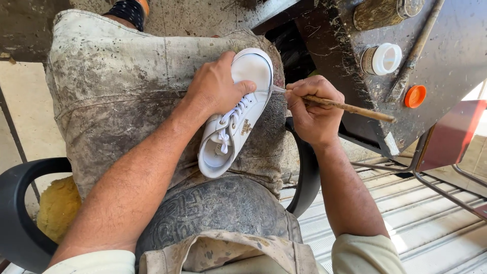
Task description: Repairing a white sneaker by applying a white substance with a brush and refining the edges with a small hand tool.
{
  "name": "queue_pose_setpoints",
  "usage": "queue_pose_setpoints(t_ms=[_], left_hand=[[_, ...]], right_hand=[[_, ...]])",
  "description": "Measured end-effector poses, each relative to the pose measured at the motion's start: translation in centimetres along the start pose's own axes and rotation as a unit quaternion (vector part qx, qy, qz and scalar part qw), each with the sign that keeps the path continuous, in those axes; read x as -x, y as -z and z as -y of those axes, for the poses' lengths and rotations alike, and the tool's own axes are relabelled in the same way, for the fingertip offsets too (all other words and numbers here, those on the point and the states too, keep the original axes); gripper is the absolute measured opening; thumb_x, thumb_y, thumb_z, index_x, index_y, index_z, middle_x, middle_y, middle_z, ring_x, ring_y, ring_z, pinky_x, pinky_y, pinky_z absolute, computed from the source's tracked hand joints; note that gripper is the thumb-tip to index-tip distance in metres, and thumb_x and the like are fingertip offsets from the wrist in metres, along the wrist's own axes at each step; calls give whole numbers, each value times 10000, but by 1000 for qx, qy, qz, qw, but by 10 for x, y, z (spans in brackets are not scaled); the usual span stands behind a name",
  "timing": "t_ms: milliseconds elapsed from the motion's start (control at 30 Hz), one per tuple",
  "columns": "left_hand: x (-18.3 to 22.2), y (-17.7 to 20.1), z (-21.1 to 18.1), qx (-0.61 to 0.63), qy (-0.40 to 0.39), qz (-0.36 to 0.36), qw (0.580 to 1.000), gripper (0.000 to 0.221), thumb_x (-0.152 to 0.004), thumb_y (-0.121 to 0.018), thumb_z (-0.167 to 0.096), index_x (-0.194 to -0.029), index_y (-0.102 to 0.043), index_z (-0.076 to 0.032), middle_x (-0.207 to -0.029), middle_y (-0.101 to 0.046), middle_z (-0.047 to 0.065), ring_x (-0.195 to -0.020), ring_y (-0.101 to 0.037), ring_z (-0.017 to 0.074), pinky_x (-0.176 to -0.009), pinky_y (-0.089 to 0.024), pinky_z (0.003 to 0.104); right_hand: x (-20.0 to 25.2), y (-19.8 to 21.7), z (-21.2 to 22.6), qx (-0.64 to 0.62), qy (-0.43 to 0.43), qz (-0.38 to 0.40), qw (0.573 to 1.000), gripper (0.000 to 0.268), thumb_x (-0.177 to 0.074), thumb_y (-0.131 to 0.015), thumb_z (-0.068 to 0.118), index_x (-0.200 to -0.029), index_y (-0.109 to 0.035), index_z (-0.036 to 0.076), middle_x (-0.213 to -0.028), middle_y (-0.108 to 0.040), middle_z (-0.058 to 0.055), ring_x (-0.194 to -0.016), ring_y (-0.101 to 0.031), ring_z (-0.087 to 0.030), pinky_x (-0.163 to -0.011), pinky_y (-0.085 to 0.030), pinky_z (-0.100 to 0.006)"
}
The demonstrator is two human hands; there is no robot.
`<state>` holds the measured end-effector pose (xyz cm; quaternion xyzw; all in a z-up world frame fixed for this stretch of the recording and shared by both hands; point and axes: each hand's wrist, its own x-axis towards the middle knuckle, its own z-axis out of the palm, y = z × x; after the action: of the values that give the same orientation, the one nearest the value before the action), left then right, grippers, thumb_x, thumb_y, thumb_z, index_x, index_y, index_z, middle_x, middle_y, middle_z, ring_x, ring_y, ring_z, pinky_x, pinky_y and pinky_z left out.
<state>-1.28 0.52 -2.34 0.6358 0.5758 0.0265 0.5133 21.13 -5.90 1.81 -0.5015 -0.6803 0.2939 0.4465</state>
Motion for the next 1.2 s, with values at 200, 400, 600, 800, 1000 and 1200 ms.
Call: queue_pose_setpoints(t_ms=[200, 400, 600, 800, 1000, 1200], left_hand=[[6, 10, -5, 3, -3, 13, 1000, 805, -914, -731, -552, -1499, -435, -85, -1284, -665, 265, -1232, -623, 453, -1058, -473, 561], [5, 9, -5, 8, -5, 16, 1000, 810, -918, -730, -550, -1499, -433, -69, -1291, -658, 278, -1232, -621, 463, -1056, -475, 566], [1, 3, -2, 6, -5, 13, 1000, 796, -924, -729, -542, -1497, -433, -75, -1267, -667, 267, -1214, -634, 450, -1027, -498, 568], [-1, -2, -5, -25, 0, 9, 1000, 821, -926, -711, -562, -1494, -383, -68, -1288, -642, 253, -1135, -620, 470, -915, -512, 583], [-5, -9, -2, -45, -24, -11, 999, 734, -923, -711, -587, -1355, -443, -58, -1244, -673, 234, -1080, -648, 467, -883, -508, 588], [0, -7, 0, -9, -52, -34, 998, 780, -925, -728, -550, -1431, -447, -26, -1214, -685, 252, -1139, -674, 431, -949, -552, 551]], right_hand=[[1, -1, -5, -13, 36, -14, 999, 139, -910, -800, -94, -856, -683, -42, -913, -739, -254, -770, -730, -305, -616, -560, -345], [1, 0, -8, -40, 34, 0, 999, 169, -905, -798, -103, -837, -655, -41, -905, -729, -253, -788, -740, -319, -637, -563, -347], [8, 2, -5, -58, -6, 16, 998, 182, -887, -793, -98, -817, -650, -11, -853, -722, -218, -718, -684, -205, -585, -508, -287], [11, 1, 8, -21, -69, 54, 996, 153, -943, -723, -21, -870, -620, 65, -916, -675, -139, -858, -675, -224, -823, -566, -333], [-8, -11, 21, 122, 94, 23, 988, 108, -974, -671, -41, -881, -658, 13, -931, -716, -218, -796, -708, -285, -731, -589, -364], [-7, -11, 14, 119, 119, 8, 986, 173, -870, -728, -109, -814, -724, 55, -836, -738, -171, -671, -695, -293, -583, -555, -361]])
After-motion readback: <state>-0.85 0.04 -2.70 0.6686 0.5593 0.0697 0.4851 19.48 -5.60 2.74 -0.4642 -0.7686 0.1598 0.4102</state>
